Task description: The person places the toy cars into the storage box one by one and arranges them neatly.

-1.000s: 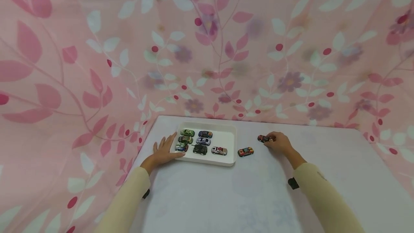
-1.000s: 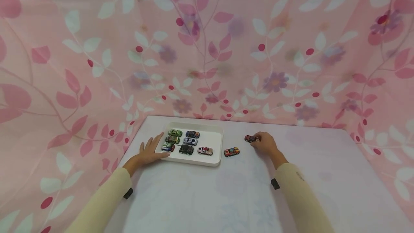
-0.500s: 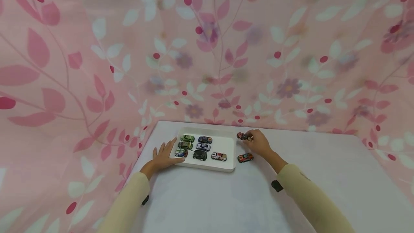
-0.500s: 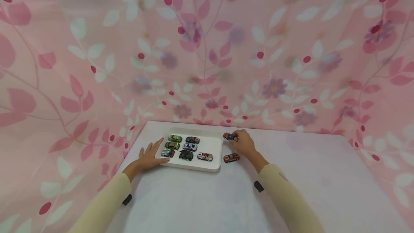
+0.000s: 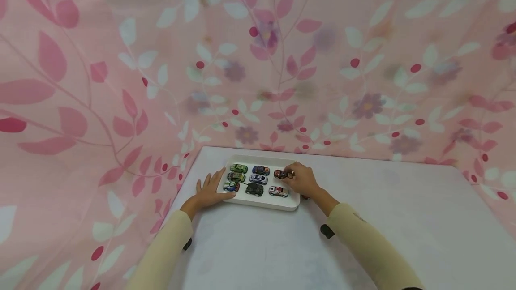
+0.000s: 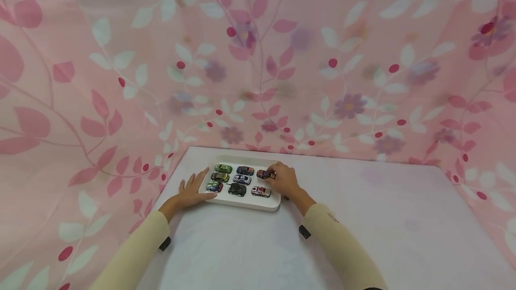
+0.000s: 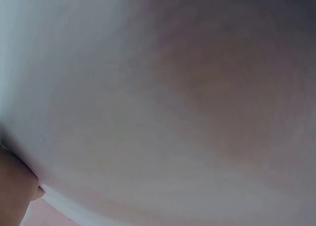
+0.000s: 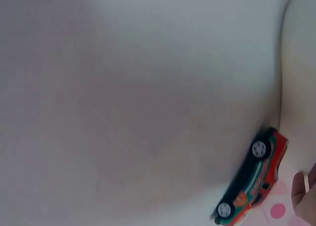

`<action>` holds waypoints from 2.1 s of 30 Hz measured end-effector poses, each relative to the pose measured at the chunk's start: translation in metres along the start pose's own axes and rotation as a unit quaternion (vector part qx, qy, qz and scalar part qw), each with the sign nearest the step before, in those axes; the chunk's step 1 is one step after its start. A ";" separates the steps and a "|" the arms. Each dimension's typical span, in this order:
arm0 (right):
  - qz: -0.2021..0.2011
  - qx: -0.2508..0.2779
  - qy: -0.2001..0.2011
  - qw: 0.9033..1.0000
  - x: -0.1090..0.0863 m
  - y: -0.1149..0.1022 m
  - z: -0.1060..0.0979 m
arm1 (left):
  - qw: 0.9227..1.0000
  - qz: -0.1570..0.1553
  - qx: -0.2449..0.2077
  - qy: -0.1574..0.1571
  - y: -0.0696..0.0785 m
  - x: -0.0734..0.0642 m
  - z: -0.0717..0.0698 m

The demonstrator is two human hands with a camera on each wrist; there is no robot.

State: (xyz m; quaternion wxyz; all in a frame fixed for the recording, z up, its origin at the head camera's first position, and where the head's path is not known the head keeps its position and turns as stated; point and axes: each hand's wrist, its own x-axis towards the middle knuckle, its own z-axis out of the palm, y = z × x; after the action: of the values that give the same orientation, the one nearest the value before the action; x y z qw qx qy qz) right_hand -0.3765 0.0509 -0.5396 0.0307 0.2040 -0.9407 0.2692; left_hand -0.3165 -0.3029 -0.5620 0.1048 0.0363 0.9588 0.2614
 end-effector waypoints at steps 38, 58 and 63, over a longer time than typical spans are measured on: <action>0.026 -0.051 -0.004 0.998 -0.005 -0.008 0.026 | 1.000 -0.010 0.006 -0.006 0.005 -0.002 -0.004; -0.001 -0.066 0.021 0.998 -0.007 -0.018 0.025 | 1.000 -0.005 0.000 -0.006 0.001 -0.005 -0.007; 0.006 -0.063 0.035 0.997 -0.010 -0.018 0.025 | 1.000 -0.001 0.003 -0.005 0.000 -0.005 -0.004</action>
State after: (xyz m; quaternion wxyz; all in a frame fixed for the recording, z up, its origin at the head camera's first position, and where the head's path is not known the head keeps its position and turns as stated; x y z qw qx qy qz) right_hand -0.3589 0.0275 -0.5537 0.0744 0.1863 -0.9555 0.2161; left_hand -0.3128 -0.3055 -0.5572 0.1102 0.0366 0.9590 0.2586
